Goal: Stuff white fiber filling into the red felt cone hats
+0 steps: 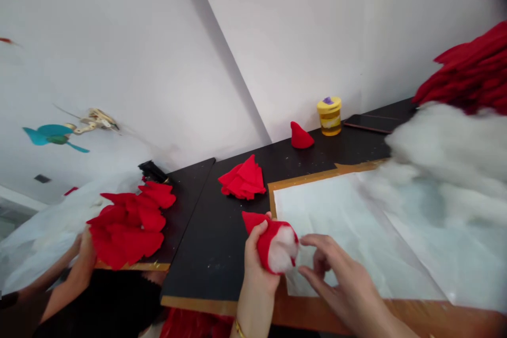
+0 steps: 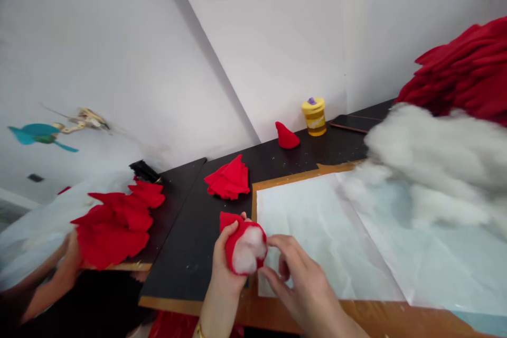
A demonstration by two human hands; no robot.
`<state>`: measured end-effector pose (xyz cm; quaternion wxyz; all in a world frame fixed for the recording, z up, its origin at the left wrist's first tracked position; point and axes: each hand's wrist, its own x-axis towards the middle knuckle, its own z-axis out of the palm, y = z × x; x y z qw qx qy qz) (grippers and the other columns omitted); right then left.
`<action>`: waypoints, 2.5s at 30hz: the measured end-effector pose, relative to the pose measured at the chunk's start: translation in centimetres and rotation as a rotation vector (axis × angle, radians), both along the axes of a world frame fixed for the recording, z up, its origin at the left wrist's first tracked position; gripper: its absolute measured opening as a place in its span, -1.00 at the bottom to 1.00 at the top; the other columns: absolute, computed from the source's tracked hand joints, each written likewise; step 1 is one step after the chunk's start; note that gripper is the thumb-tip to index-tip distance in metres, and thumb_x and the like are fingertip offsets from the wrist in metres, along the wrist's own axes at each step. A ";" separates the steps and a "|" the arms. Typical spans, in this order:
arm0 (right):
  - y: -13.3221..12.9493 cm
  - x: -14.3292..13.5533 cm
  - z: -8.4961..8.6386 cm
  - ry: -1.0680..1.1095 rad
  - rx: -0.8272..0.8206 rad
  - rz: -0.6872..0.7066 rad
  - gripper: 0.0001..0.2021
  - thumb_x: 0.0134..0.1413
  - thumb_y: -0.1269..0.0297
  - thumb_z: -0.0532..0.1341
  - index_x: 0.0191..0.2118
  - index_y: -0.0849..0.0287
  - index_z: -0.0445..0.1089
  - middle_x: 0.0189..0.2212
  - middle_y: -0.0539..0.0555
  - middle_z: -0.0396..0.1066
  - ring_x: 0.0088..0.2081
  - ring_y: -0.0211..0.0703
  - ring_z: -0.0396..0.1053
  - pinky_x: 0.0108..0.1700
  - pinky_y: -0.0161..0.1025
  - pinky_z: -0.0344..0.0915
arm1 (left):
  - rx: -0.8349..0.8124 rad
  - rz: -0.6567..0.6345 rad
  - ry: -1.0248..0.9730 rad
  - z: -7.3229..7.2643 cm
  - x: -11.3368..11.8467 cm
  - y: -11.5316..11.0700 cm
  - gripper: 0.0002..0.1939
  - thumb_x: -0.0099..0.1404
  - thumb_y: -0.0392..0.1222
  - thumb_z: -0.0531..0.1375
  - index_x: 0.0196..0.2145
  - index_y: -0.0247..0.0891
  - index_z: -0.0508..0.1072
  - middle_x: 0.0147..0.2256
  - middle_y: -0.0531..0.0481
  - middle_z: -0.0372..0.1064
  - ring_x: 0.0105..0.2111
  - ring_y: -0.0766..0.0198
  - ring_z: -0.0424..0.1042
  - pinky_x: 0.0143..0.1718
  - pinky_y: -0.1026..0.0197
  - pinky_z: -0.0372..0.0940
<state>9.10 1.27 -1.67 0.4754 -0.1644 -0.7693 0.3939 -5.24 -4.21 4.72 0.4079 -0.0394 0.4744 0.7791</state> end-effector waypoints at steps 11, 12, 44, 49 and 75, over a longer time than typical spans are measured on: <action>-0.7 -2.4 -1.1 0.128 -0.057 -0.108 -0.72 0.17 0.41 0.23 -0.01 0.08 0.47 -0.20 0.12 0.56 -0.28 -0.05 0.56 -0.35 -0.29 0.51 | 0.110 -0.222 0.372 -1.2 4.9 -1.1 -0.15 0.04 -0.15 0.46 0.25 -0.05 0.26 -0.23 0.04 0.43 -0.26 0.22 0.46 -0.16 0.19 0.36; -0.6 -2.3 -0.8 0.153 -0.094 -0.115 -0.77 0.16 0.40 0.22 -0.07 0.09 0.49 -0.23 0.11 0.56 -0.29 -0.05 0.56 -0.35 -0.29 0.50 | 0.115 -0.238 0.388 -1.2 4.8 -1.1 -0.10 0.00 -0.14 0.49 0.27 -0.07 0.25 -0.20 0.01 0.45 -0.23 0.19 0.47 -0.14 0.17 0.36; -1.6 -0.1 0.6 -0.130 -0.050 0.386 -0.68 0.09 0.51 0.08 -0.07 0.13 0.40 -0.19 0.17 0.58 -0.19 -0.03 0.59 -0.14 -0.16 0.55 | -0.130 -0.124 0.518 -1.8 3.0 -2.1 -0.68 0.11 -0.07 0.41 -0.24 -0.31 0.55 -0.32 -0.08 0.53 -0.30 0.12 0.50 -0.19 0.16 0.37; 0.8 2.1 0.9 -0.058 -0.009 0.204 -0.65 0.24 0.49 0.11 0.06 -0.02 0.36 -0.21 0.04 0.56 -0.33 -0.21 0.56 -0.29 -0.36 0.51 | -0.086 -0.138 0.395 -1.0 2.0 -1.4 -0.79 0.04 -0.21 0.40 -0.36 -0.27 0.49 -0.50 0.06 0.44 -0.50 0.27 0.40 -0.40 0.25 0.32; 3.8 2.9 3.3 -0.225 -0.278 0.244 -0.71 0.26 0.19 0.19 0.07 0.03 0.35 0.06 0.19 0.41 0.00 -0.01 0.41 0.04 -0.03 0.40 | -0.161 -0.237 0.100 -3.1 4.7 -0.6 -0.70 -0.13 -0.25 0.39 -0.43 -0.24 0.38 -0.56 0.08 0.42 -0.55 0.33 0.35 -0.54 0.30 0.20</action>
